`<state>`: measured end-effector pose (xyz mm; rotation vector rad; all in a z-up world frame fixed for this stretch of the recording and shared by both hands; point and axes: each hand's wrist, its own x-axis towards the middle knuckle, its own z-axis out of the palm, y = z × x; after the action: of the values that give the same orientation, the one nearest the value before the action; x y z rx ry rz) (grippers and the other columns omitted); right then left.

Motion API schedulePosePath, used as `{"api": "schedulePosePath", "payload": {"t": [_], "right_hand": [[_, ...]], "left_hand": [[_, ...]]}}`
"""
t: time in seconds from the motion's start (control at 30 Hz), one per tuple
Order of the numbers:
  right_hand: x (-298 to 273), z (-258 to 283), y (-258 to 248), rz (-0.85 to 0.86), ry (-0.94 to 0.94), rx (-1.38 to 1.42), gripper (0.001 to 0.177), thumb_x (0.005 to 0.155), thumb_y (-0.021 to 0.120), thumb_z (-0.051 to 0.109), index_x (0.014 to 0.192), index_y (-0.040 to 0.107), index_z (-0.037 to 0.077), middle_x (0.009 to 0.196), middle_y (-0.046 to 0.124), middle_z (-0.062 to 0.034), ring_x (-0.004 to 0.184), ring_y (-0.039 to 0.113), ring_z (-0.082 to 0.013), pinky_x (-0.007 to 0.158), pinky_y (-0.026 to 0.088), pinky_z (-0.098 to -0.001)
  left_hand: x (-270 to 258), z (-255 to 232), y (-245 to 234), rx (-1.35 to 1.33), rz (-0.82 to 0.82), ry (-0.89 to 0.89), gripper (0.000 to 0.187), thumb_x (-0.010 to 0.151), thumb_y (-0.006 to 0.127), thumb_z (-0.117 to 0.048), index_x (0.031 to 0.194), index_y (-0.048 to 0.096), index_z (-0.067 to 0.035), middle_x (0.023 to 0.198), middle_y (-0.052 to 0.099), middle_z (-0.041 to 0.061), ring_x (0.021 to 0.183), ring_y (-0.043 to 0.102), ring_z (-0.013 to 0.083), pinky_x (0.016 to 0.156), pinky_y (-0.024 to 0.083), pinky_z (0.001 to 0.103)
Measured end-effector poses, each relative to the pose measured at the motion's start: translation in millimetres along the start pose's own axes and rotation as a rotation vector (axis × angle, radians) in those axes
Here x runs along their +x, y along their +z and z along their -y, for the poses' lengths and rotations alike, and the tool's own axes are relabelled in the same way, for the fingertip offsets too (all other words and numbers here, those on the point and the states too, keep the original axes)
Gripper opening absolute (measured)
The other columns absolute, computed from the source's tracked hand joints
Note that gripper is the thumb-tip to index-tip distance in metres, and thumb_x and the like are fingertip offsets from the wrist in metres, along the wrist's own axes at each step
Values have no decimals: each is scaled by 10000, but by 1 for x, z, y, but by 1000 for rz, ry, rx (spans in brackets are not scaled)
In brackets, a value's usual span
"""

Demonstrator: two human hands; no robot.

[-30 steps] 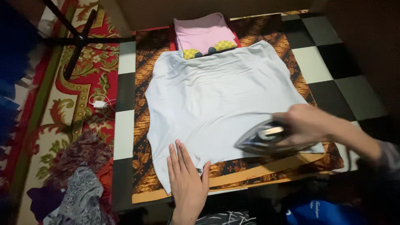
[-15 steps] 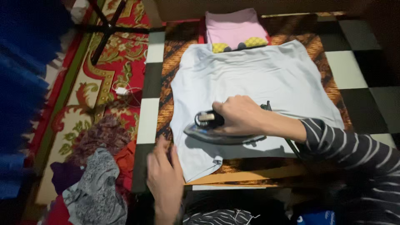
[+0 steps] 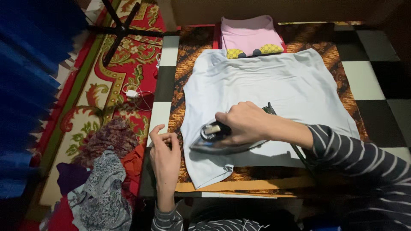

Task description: The person irons a white t-shirt with a deer graphic on an ironing board. They smooth the fabric with their hands, use a steam iron to press the front and back of the shirt, and flip the garment to ensure both sides are wrinkle-free.

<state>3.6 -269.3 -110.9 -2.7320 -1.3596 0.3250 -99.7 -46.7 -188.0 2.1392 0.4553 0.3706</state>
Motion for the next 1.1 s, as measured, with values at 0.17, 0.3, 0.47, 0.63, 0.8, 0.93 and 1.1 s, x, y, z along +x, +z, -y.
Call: {"api": "schedulePosePath", "payload": {"t": [0.17,0.3,0.47,0.63,0.8,0.93,1.1], "right_hand": [[12,3,-1,-47,-75,15,615,772,750,613,892,627,23,578,653,-177,547,664,-409,551,548,-511],[11,7,-3,-1,-59,-23,635,769,764,620,910,621,18,567,645,-200,552,662,-423,557,541,-523],[24,7,1,-49,53,31,600,783,755,564,951,625,3,636,671,-195,594,696,-402,577,565,-512],[10,3,-6,23,60,26,638,765,763,591,986,643,5,673,685,-230,646,691,-433,620,555,-541],[-27,-24,-2,5,298,42,730,755,754,678,1021,642,7,697,696,-253,672,698,-436,635,567,-528],[-69,-67,4,6,517,31,660,772,757,614,1050,648,25,684,716,-209,621,725,-371,597,589,-479],[-130,-107,3,270,564,68,497,812,715,474,1137,624,107,624,731,-131,514,709,-258,514,595,-394]], "left_hand": [[6,-1,11,200,27,57,555,902,713,-168,1353,427,-18,885,718,101,793,695,247,660,539,411],[0,2,10,48,-1,82,471,943,647,-116,1347,429,-12,875,706,109,750,702,248,668,547,410],[-3,7,12,54,-103,39,345,1039,532,-54,1357,412,10,924,667,147,788,692,265,677,528,418],[-9,2,21,204,-189,213,383,1010,568,-38,1361,441,48,1175,586,276,1085,620,355,885,539,421],[-53,-19,59,211,20,493,528,1002,542,-118,1478,382,45,1445,530,284,1363,505,392,1117,448,479],[-58,-21,69,384,68,607,766,961,604,-310,1500,268,118,1471,435,357,1430,331,472,1143,292,574],[-60,-17,69,385,103,577,838,968,601,-349,1529,209,136,1456,438,377,1460,307,479,1157,291,565]]}}
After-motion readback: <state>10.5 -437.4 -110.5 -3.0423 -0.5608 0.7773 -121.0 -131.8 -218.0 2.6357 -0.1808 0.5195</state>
